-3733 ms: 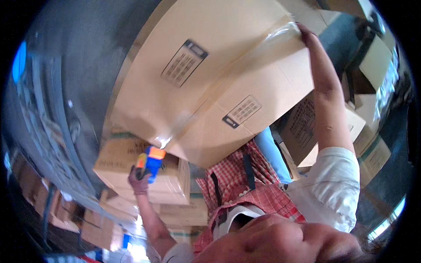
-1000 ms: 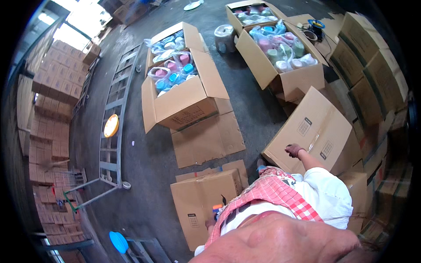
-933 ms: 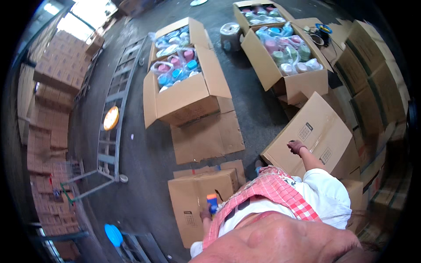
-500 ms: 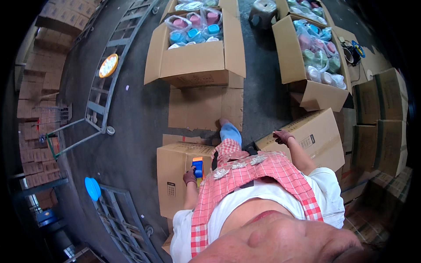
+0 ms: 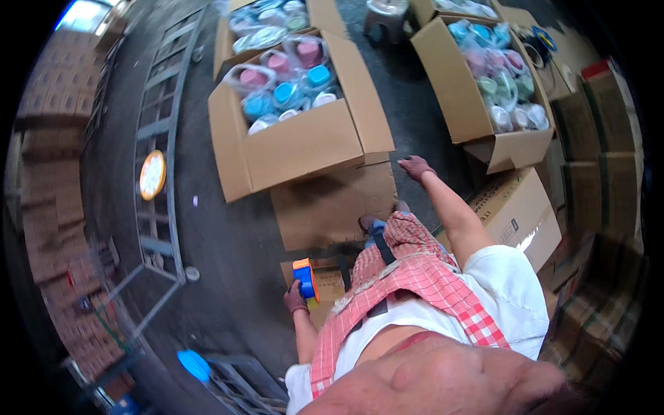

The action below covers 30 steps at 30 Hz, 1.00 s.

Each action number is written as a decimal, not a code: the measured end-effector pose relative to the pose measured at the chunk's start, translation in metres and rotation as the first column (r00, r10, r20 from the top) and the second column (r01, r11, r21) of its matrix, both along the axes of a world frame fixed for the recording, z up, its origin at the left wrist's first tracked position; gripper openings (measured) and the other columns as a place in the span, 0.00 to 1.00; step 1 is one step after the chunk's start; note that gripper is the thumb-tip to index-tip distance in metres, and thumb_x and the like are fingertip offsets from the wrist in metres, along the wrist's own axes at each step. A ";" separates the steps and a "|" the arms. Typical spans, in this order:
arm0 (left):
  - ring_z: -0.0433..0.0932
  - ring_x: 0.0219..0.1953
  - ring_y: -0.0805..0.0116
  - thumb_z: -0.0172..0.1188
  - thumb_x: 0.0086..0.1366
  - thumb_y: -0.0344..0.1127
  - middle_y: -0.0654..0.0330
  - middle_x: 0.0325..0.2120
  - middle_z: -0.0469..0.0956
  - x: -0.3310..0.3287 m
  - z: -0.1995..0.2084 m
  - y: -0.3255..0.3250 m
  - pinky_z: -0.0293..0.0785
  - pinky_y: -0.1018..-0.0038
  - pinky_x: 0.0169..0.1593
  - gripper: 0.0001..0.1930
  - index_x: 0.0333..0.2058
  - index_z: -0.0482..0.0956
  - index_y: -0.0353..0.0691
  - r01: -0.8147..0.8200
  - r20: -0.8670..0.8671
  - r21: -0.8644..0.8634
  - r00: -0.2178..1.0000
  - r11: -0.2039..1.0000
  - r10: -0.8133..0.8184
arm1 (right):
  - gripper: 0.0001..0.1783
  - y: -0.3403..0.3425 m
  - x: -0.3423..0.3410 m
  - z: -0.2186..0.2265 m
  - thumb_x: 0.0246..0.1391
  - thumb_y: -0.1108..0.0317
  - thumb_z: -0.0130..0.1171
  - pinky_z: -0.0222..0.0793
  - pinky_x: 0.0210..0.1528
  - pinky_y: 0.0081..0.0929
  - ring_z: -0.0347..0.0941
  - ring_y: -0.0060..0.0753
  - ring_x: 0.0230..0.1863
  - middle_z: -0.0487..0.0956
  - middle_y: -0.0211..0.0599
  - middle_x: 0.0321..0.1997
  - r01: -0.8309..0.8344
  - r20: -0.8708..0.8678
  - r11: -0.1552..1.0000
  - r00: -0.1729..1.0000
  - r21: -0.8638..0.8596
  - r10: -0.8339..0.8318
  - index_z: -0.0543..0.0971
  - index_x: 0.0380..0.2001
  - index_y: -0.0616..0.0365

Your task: The person uses a handheld tape dispenser to seal multiple cardboard boxes filled with plastic containers. They repeatedly fold the flaps and apply tape to the seams of each box in a warehouse setting.

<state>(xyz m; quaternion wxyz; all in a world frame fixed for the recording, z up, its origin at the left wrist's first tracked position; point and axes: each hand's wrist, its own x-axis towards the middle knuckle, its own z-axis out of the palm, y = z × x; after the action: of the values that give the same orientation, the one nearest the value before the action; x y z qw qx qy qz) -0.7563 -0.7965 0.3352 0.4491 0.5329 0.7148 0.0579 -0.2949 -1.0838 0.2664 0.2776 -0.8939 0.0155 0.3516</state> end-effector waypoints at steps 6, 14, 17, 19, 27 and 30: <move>0.73 0.29 0.70 0.63 0.43 0.34 0.58 0.28 0.76 0.070 0.008 0.014 0.68 0.72 0.35 0.18 0.32 0.76 0.28 -0.019 0.164 -0.031 0.986 0.999 0.023 | 0.28 0.083 0.069 -0.054 0.43 0.46 0.51 0.63 0.46 0.37 0.68 0.51 0.45 0.74 0.52 0.40 0.113 -0.130 0.993 0.985 -0.015 -0.114 0.76 0.34 0.63; 0.69 0.22 0.73 0.63 0.42 0.27 0.63 0.19 0.72 0.027 -0.028 -0.010 0.67 0.75 0.28 0.06 0.21 0.75 0.32 -0.308 -0.122 -0.079 0.947 0.948 0.297 | 0.36 0.202 0.159 -0.116 0.39 0.44 0.55 0.61 0.51 0.36 0.65 0.49 0.51 0.70 0.52 0.47 0.301 0.029 0.950 0.954 -0.089 -0.299 0.68 0.46 0.61; 0.66 0.20 0.75 0.63 0.42 0.26 0.66 0.16 0.69 0.010 -0.056 -0.012 0.64 0.77 0.26 0.06 0.17 0.73 0.36 -0.383 -0.043 -0.082 0.924 0.920 0.381 | 0.40 0.228 0.193 -0.170 0.39 0.43 0.55 0.60 0.52 0.37 0.63 0.49 0.52 0.67 0.52 0.51 0.376 0.099 0.916 0.926 -0.138 -0.365 0.63 0.50 0.60; 0.64 0.19 0.77 0.62 0.42 0.26 0.69 0.15 0.67 0.005 -0.067 -0.002 0.61 0.79 0.24 0.08 0.14 0.69 0.39 -0.384 -0.084 -0.068 0.922 0.921 0.378 | 0.39 0.259 0.202 -0.186 0.39 0.42 0.54 0.59 0.53 0.36 0.64 0.49 0.52 0.67 0.53 0.51 0.407 0.075 0.896 0.914 -0.181 -0.400 0.65 0.48 0.62; 0.66 0.21 0.77 0.58 0.43 0.27 0.67 0.18 0.69 0.097 -0.096 0.051 0.62 0.81 0.27 0.04 0.19 0.71 0.36 -0.266 0.169 -0.107 0.945 0.958 0.281 | 0.32 0.251 0.234 -0.228 0.44 0.41 0.48 0.63 0.47 0.37 0.68 0.50 0.47 0.72 0.52 0.44 0.100 0.093 0.962 0.993 -0.253 -0.078 0.76 0.37 0.62; 0.67 0.23 0.77 0.57 0.43 0.26 0.66 0.19 0.70 0.096 -0.101 0.060 0.63 0.81 0.29 0.04 0.20 0.73 0.35 -0.110 0.348 -0.102 0.927 0.989 0.139 | 0.32 0.237 0.212 -0.213 0.43 0.42 0.48 0.63 0.47 0.37 0.68 0.51 0.46 0.72 0.55 0.41 0.084 0.154 0.964 0.987 -0.253 -0.046 0.76 0.34 0.64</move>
<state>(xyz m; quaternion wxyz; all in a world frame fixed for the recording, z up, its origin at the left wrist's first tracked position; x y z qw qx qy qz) -0.6607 -0.7361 0.2339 0.5871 0.4488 0.6562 0.1524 -0.0828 -0.8470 0.0535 0.1705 -0.9449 0.0701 0.2705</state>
